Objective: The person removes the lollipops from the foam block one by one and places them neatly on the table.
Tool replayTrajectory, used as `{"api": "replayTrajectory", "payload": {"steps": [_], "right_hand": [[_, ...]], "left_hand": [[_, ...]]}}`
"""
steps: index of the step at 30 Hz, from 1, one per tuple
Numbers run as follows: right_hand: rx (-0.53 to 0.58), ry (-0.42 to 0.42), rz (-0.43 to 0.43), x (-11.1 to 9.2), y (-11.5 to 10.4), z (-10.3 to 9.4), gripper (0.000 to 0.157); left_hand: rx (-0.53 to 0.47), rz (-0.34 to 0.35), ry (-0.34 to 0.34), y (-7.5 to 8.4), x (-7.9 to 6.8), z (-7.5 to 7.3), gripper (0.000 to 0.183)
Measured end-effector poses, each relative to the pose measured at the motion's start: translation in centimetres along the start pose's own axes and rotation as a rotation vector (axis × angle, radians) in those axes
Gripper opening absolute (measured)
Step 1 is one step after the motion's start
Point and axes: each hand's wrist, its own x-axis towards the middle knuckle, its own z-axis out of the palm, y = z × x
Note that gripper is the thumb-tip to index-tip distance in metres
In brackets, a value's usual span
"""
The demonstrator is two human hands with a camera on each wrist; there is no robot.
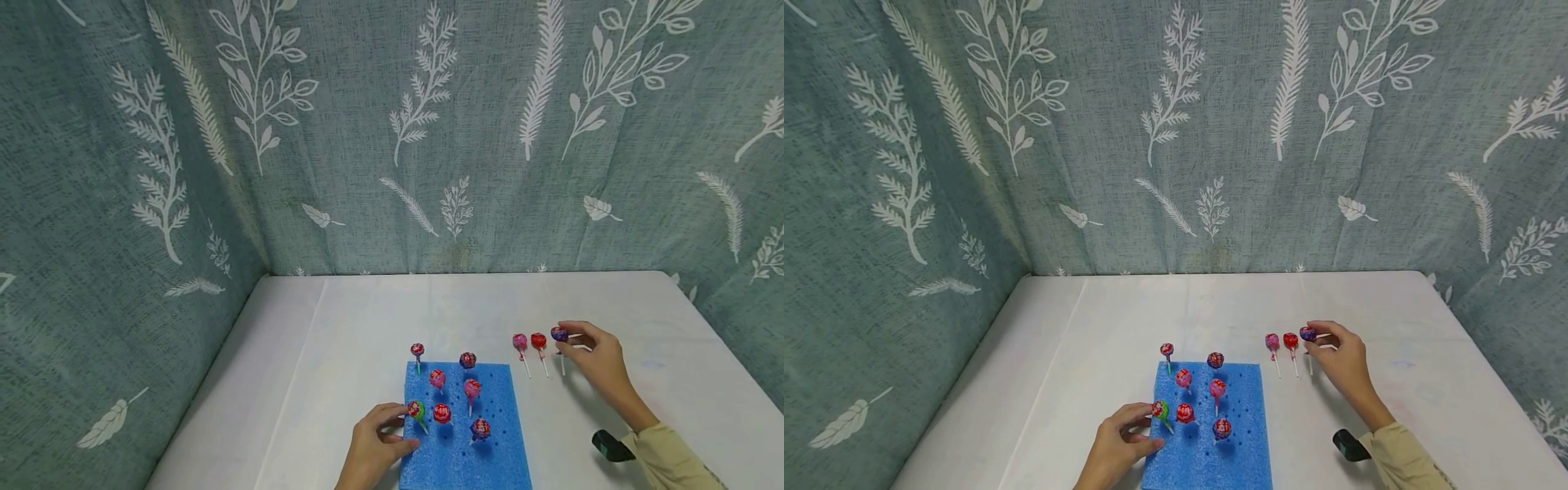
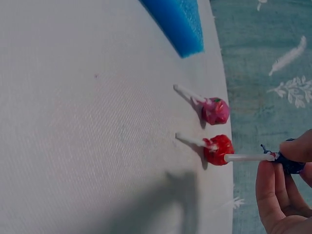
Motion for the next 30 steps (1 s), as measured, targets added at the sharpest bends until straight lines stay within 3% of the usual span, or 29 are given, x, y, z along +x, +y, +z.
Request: {"api": "replayTrajectory", "payload": {"steps": [3, 9, 11, 19, 30], "right_hand": [[-0.045, 0.0, 0.022, 0.1, -0.1, 0.1, 0.032], [-0.138, 0.001, 0.001, 0.9, 4.2, 1.0, 0.027], [-0.14, -0.017, 0.007, 1.1, 4.6, 1.1, 0.028], [-0.119, -0.101, 0.191, 1.2, -0.3, 0.4, 0.032], [-0.168, -0.191, 0.295, 2.1, 0.2, 0.4, 0.034]], "left_hand": [[-0.002, -0.003, 0.002, 0.0, -0.1, 0.0, 0.046], [0.0, -0.01, 0.004, 0.0, -0.1, -0.1, 0.046], [0.003, -0.009, 0.005, 0.0, -0.1, -0.1, 0.046], [-0.001, 0.009, 0.0, -0.1, -0.1, -0.2, 0.046], [-0.005, 0.003, -0.004, -0.1, 0.1, -0.1, 0.046]]}}
